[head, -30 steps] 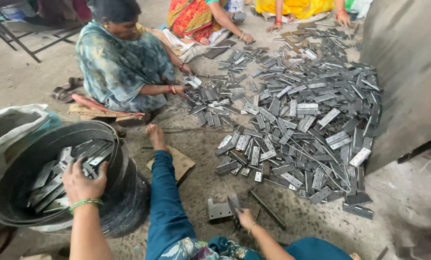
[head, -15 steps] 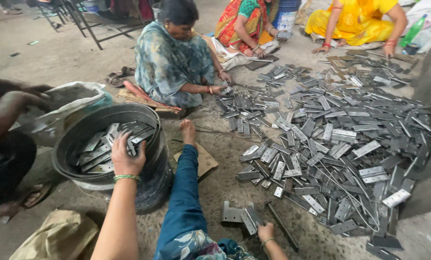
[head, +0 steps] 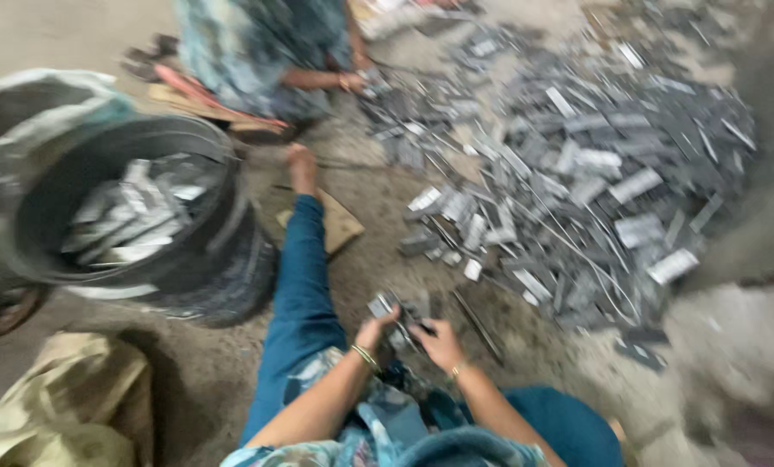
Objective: The person sits on the floor and assembles metal hinges by inserting pins into the knuckles using a metal rod as a tool. They pick up hinge halves from a pile, align them, insert the pin, and place the completed hinge into a nearby bucket.
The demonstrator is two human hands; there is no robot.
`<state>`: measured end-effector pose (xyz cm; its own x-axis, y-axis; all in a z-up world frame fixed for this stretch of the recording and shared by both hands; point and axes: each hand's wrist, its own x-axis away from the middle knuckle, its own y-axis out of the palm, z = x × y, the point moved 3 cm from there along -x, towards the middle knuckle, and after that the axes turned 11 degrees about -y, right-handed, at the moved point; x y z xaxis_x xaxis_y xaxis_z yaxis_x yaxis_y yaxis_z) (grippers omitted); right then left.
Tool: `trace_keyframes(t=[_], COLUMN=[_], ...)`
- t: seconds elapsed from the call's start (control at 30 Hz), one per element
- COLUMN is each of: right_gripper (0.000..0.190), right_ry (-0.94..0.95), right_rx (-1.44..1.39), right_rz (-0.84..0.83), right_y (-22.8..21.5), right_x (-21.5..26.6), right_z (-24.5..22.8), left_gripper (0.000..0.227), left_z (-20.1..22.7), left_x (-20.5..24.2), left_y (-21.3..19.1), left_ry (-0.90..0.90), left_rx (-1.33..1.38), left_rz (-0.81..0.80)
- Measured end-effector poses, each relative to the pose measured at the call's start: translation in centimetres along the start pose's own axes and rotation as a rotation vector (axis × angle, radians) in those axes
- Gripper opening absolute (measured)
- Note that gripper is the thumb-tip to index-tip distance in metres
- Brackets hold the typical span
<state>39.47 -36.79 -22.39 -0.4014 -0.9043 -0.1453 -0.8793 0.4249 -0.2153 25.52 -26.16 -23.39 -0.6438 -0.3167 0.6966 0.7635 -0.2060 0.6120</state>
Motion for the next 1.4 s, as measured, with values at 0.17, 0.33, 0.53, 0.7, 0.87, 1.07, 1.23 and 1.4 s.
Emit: trace_keyframes(t=[0.17,0.33,0.53,0.7,0.87,1.07,1.23,1.4], right_gripper=[0.052,0.051,0.057,0.051,0.026,0.027,0.029,0.033], right_ry=[0.007,0.386,0.642,0.578,0.642,0.726,0.419,0.424], right_rx=[0.558,0.842,0.934,1.149,1.111,0.099,-0.592,-0.670], right_rz=[-0.316,0.341,0.455,0.406,0.437,0.657,0.438,0.167], right_y=[-9.3,-26.0,-30.8,-28.7,-29.6,-26.6,-18.2,-9.0], right_x=[-3.3,-3.7,-0.6,-2.1,-2.9,-1.6,-2.8,-2.1], right_z=[2.8,6.9,13.8,17.0,17.9,14.6,8.4,4.5], left_gripper=[0.032,0.027,0.030,0.031,0.035,0.031,0.030,0.039], left_z=[-0.1,-0.9,-0.5,0.0,-0.2,-0.3,0.3,-0.4], left_x=[-2.3,-2.0,-4.0,-4.1,-3.8,-4.0,-2.7,-1.7], left_y=[-3.8,-7.2,-8.5,-7.5,-7.5,-7.9,-6.3,-5.3], left_ry=[0.117,0.073,0.020,0.017,-0.003,-0.002,0.155,0.283], left_rx=[0.058,0.036,0.112,0.081,0.089,0.136,0.060,-0.046], left_rz=[0.091,0.052,0.043,0.086,0.067,0.080,0.084,-0.039])
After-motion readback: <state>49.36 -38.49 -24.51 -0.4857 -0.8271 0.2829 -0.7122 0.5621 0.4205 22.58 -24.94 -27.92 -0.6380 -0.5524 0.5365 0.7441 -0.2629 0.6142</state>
